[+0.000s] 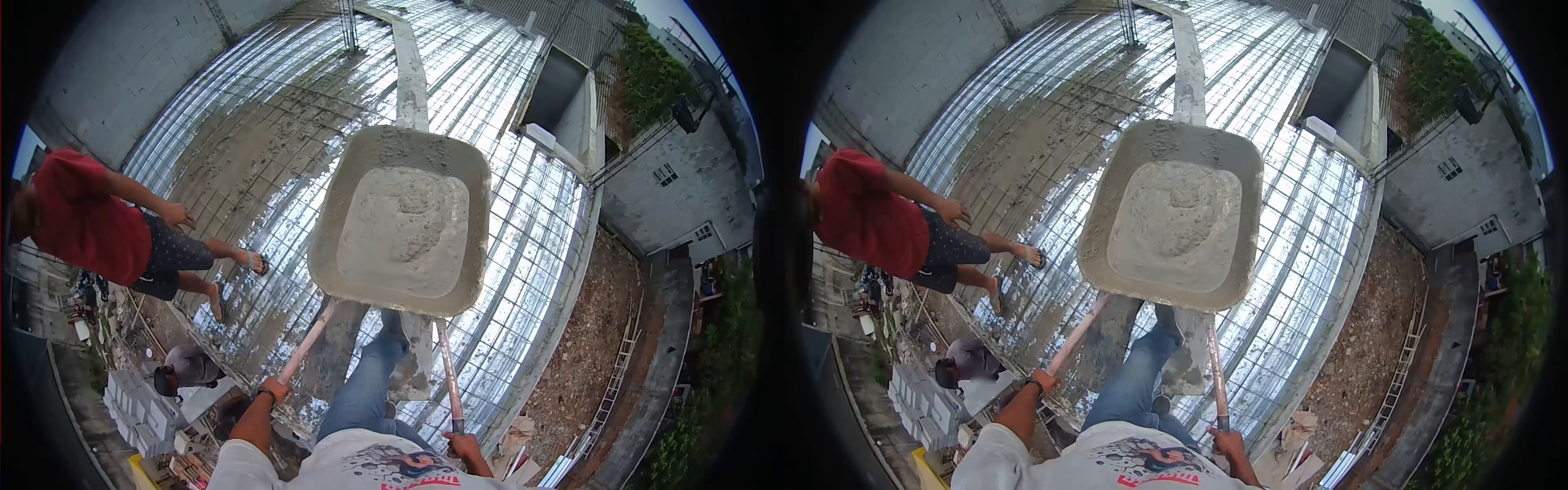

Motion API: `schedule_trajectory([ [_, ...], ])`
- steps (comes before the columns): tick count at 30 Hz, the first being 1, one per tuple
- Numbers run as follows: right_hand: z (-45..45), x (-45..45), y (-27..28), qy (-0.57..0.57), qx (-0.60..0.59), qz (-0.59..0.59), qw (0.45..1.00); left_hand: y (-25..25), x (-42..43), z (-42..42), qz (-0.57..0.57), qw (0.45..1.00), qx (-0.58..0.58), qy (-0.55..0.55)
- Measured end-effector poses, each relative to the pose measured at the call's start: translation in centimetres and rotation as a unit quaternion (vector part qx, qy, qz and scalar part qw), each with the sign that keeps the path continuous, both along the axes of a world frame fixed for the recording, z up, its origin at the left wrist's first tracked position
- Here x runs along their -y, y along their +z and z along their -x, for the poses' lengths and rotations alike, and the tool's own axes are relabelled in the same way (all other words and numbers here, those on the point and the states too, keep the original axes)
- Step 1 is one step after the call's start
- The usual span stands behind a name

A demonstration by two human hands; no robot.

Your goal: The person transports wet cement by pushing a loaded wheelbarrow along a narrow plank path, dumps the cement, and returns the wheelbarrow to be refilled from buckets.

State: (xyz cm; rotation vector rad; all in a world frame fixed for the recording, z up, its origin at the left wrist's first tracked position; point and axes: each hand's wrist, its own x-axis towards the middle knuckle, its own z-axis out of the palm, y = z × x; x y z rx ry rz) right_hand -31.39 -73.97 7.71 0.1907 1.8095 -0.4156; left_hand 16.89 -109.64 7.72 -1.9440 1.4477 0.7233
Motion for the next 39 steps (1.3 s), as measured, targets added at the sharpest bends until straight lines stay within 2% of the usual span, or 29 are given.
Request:
schedule_trajectory([
  [1,1.4,2.6,1.9,0.010,-0.008,-0.007,1.000,2.0,1.8,2.3,-0.003,1.000,-0.018,0.009],
  [4,6.0,8.5,0.9,0.042,-0.028,-0.011,0.999,-1.4,7.0,4.0,-0.040,0.999,-0.028,0.019],
  [5,7.3,10.6,1.8,0.042,-0.026,-0.014,0.999,-3.0,8.4,4.3,0.000,1.000,-0.008,-0.017],
  [6,8.9,13.3,2.3,0.040,-0.026,-0.015,0.999,-2.8,11.4,6.5,0.000,1.000,-0.013,0.002],
  [7,10.7,15.5,2.4,0.081,-0.045,-0.047,0.995,0.7,13.8,10.4,-0.004,1.000,-0.014,0.021],
  [8,11.6,17.6,4.6,0.074,-0.034,-0.060,0.995,3.8,15.3,12.6,-0.017,0.999,-0.010,0.040],
  [9,13.1,20.2,7.0,0.070,-0.025,-0.069,0.995,4.8,16.2,13.4,-0.052,0.998,-0.008,0.029],
  [10,15.5,24.5,7.4,0.066,-0.027,-0.057,0.996,4.7,19.1,15.0,-0.064,0.998,-0.016,0.018],
  [11,17.2,24.9,5.2,0.099,-0.060,-0.060,0.991,4.8,22.4,16.7,-0.075,0.997,-0.024,0.006],
  [15,22.7,35.6,7.7,0.066,-0.120,0.017,0.990,6.8,32.8,22.4,-0.077,0.993,-0.073,0.058],
  [18,27.5,42.0,5.9,0.036,-0.127,0.046,0.990,8.6,40.4,27.9,-0.035,0.995,-0.074,0.064],
  [19,29.1,45.3,6.9,0.028,-0.135,0.065,0.988,9.5,43.0,30.1,-0.003,0.995,-0.085,0.049],
  [22,34.3,54.7,8.6,0.042,-0.161,0.085,0.982,12.9,51.2,37.0,-0.021,0.977,-0.149,0.152],
  [23,36.3,57.1,7.8,0.060,-0.173,0.072,0.980,10.1,53.4,37.5,-0.028,0.970,-0.168,0.174],
  [26,42.6,64.4,4.2,0.086,-0.186,0.061,0.977,8.1,61.5,42.4,-0.030,0.972,-0.160,0.167],
  [30,51.4,77.5,4.7,0.122,-0.225,0.037,0.966,6.2,72.9,49.5,-0.042,0.962,-0.186,0.195],
  [31,53.7,81.5,5.7,0.144,-0.252,0.051,0.956,6.2,76.2,51.4,-0.051,0.973,-0.163,0.158],
  [32,56.0,85.7,6.4,0.145,-0.258,0.061,0.953,6.0,79.7,53.2,-0.039,0.966,-0.178,0.186],
  [34,60.4,92.9,8.3,0.153,-0.266,0.071,0.949,7.7,85.6,57.8,-0.023,0.947,-0.205,0.247],
  [35,63.0,95.7,7.3,0.163,-0.271,0.069,0.946,8.2,88.9,59.9,-0.041,0.940,-0.220,0.259],
  [38,69.1,107.7,10.6,0.225,-0.320,0.086,0.916,11.0,99.2,66.6,-0.048,0.926,-0.218,0.304],
  [39,71.0,111.2,10.8,0.222,-0.331,0.092,0.913,12.0,102.4,68.8,-0.028,0.938,-0.212,0.274],
])
